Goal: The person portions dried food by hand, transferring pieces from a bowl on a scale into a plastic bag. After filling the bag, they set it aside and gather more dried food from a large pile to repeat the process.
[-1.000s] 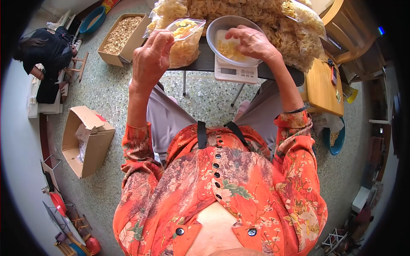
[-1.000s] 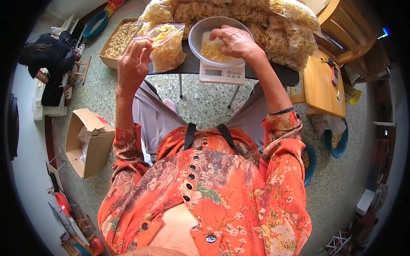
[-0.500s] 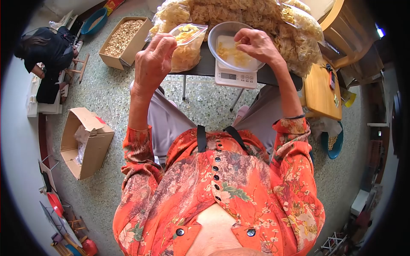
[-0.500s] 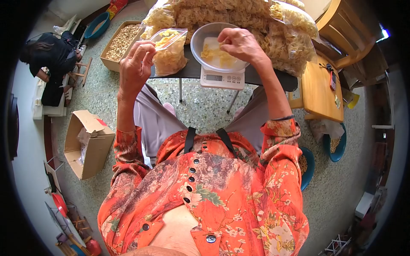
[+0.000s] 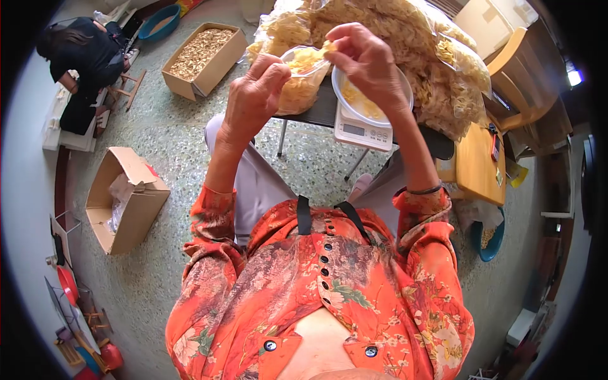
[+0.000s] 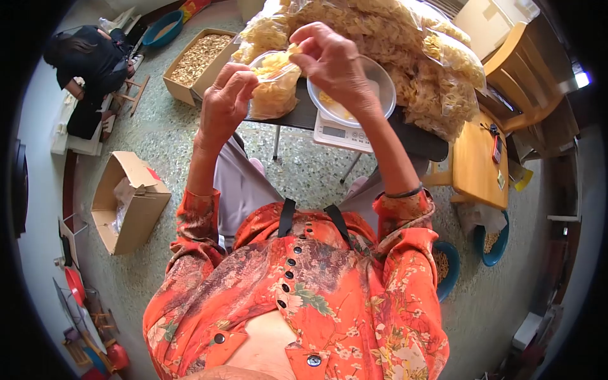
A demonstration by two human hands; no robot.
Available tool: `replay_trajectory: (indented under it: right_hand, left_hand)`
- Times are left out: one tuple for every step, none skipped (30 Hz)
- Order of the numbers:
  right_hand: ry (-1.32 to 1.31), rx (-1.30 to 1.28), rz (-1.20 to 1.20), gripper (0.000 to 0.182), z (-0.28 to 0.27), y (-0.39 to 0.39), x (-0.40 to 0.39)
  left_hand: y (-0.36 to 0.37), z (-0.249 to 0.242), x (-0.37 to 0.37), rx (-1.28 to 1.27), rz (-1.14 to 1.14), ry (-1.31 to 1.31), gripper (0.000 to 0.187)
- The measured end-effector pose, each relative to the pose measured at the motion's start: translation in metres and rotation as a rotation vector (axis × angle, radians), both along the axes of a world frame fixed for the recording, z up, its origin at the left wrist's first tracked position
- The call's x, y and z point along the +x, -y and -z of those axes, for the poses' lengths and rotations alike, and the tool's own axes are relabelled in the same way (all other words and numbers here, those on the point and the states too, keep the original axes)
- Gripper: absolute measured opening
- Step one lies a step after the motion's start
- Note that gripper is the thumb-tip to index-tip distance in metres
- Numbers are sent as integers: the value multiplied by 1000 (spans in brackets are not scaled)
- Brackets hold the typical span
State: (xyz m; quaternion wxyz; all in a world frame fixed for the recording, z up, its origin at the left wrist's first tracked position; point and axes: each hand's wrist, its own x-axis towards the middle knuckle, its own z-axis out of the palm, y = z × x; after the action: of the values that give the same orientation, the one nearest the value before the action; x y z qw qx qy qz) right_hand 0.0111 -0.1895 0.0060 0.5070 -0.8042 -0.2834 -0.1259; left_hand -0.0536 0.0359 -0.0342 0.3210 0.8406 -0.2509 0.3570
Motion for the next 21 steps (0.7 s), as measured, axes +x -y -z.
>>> replay_trajectory:
  right_hand:
    - [20, -26, 1, 22, 3, -10, -1]
    - [40, -53, 2, 21, 5, -16, -2]
    - [83, -150, -2, 17, 8, -19, -1]
    - [83, -150, -6, 17, 12, -21, 0]
    - [222, -248, 10, 17, 15, -22, 1]
    - [360, -346, 25, 19, 16, -24, 0]
    - [364, -424, -26, 24, 15, -21, -1]
    - [359, -427, -26, 24, 16, -20, -2]
    - [379, -455, -44, 24, 16, -19, -3]
    - [398, -484, -63, 24, 17, -17, -4]
    - [393, -487, -60, 24, 15, -15, -1]
    - [378, -326, -130, 22, 13, -14, 3]
    - [359, -164, -193, 21, 12, -11, 4]
    - [286, -78, -127, 18, 10, -3, 3]
    - [277, -104, -47, 17, 7, 9, 4]
    - [272, -130, 29, 16, 6, 23, 7]
    - [273, -178, 95, 16, 12, 37, 11]
    - [270, -181, 97, 16, 18, 50, 11]
    - [162, -336, 93, 16, 23, 62, 10]
    - [53, -490, 89, 17, 29, 70, 10]
    - [11, -512, 55, 19, 31, 70, 8]
  left_hand:
    - [0, 0, -1, -18, -2, -38, 21]
    - [-1, 2, 0, -16, -8, -36, 21]
    - [-1, 2, 1, -11, -16, -20, 21]
    - [-1, 3, 1, -6, -23, -6, 21]
    - [-2, 3, 1, -6, -25, -7, 21]
    - [-2, 3, 1, -16, -22, -12, 19]
    - [-1, 3, 0, -26, -17, -18, 18]
    - [-1, 4, 0, -29, -15, -22, 18]
    - [-1, 5, 0, -41, 2, -43, 17]
    - [-2, 6, 1, -53, 20, -64, 17]
    - [-4, 10, 4, -17, 47, -22, 15]
    - [-5, 12, 4, -20, 55, -30, 15]
    - [-6, 14, 3, -49, 60, -124, 14]
    - [-7, 17, 3, -78, 69, -216, 13]
    - [-8, 21, 6, -87, 71, -231, 10]
    - [-10, 24, 7, -71, 49, -212, 10]
    - [-13, 26, 9, -58, 37, -210, 10]
    - [-15, 26, 10, -42, 24, -207, 11]
    - [-16, 25, 10, -42, 26, -208, 11]
    - [-16, 24, 12, -33, 27, -190, 12]
    - [-15, 23, 12, -25, 30, -171, 13]
